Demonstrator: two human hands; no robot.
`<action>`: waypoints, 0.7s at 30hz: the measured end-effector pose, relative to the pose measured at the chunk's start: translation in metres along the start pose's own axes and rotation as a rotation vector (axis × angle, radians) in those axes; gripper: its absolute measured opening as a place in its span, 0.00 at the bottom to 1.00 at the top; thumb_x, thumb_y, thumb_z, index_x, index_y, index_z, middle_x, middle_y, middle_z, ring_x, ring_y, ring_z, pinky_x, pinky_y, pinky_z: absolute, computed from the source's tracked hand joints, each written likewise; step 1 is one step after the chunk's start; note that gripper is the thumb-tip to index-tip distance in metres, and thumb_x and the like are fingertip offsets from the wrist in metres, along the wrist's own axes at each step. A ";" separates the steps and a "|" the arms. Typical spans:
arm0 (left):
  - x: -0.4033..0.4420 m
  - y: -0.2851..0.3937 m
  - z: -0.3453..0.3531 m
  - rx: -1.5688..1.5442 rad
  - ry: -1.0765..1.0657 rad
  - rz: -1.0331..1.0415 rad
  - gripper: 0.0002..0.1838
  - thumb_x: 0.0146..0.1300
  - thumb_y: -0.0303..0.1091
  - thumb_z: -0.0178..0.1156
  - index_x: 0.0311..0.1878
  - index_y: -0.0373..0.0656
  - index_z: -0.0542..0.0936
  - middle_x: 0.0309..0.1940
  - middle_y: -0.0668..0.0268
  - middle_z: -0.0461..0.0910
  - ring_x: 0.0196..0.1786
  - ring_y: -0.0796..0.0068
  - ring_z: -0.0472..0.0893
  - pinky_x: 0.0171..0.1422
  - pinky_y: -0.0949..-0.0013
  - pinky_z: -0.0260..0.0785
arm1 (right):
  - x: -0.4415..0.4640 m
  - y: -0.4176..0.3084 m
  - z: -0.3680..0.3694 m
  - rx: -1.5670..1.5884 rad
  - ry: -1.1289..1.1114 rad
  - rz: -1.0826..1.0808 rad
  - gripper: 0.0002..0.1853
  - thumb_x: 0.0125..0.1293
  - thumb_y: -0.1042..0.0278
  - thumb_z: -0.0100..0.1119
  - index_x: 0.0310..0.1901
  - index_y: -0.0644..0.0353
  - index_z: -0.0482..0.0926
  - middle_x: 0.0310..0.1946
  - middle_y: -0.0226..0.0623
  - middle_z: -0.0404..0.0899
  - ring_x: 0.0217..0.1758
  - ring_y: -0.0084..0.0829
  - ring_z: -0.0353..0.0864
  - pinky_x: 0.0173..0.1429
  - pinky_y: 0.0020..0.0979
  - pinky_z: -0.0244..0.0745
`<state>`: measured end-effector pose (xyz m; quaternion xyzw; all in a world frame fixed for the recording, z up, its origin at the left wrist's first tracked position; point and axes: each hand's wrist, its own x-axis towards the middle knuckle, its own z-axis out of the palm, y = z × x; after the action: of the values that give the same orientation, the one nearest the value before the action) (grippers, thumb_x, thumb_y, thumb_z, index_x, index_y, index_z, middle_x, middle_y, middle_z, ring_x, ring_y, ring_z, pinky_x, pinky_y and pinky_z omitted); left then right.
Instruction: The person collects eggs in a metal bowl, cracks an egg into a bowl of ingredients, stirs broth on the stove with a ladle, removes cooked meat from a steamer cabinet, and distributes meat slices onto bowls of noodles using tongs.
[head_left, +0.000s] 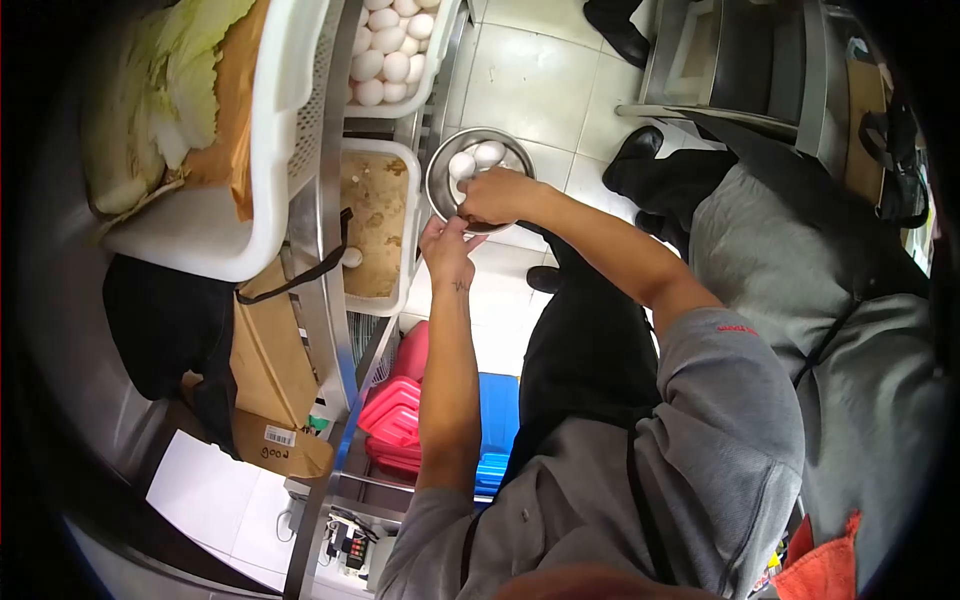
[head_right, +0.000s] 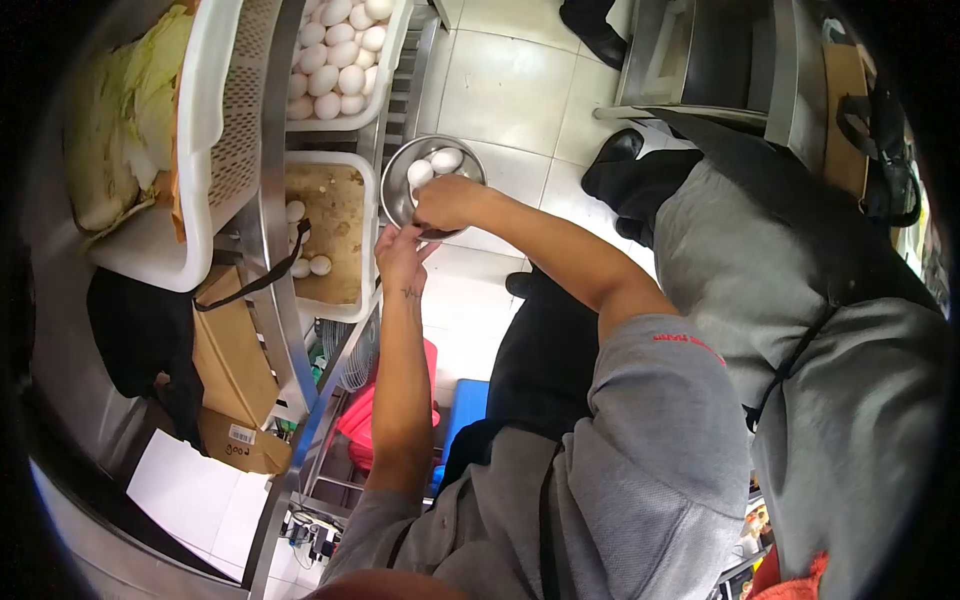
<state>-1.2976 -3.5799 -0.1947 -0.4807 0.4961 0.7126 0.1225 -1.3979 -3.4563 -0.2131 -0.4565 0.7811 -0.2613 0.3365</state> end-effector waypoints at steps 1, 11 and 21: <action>0.002 -0.004 -0.004 0.005 0.000 0.001 0.05 0.58 0.20 0.53 0.31 0.43 0.72 0.31 0.67 0.75 0.33 0.78 0.77 0.39 0.62 0.83 | -0.001 0.001 0.002 0.004 -0.032 -0.032 0.09 0.57 0.62 0.55 0.31 0.53 0.84 0.31 0.43 0.83 0.35 0.45 0.83 0.38 0.47 0.76; -0.007 -0.016 -0.009 0.016 0.056 0.042 0.06 0.58 0.20 0.53 0.30 0.44 0.71 0.31 0.67 0.76 0.33 0.78 0.77 0.36 0.64 0.82 | 0.152 0.007 -0.117 0.089 0.884 0.610 0.31 0.52 0.60 0.67 0.60 0.48 0.68 0.55 0.54 0.59 0.46 0.57 0.77 0.45 0.47 0.78; -0.019 -0.010 0.002 -0.014 0.055 0.043 0.10 0.59 0.20 0.55 0.26 0.45 0.68 0.30 0.65 0.78 0.31 0.76 0.79 0.32 0.66 0.82 | 0.165 0.009 -0.116 0.327 0.987 0.667 0.33 0.48 0.61 0.71 0.59 0.36 0.71 0.52 0.48 0.61 0.45 0.52 0.77 0.46 0.46 0.76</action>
<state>-1.2828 -3.5679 -0.1855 -0.4904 0.5043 0.7051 0.0901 -1.5502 -3.5869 -0.1926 0.0446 0.8952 -0.4386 0.0647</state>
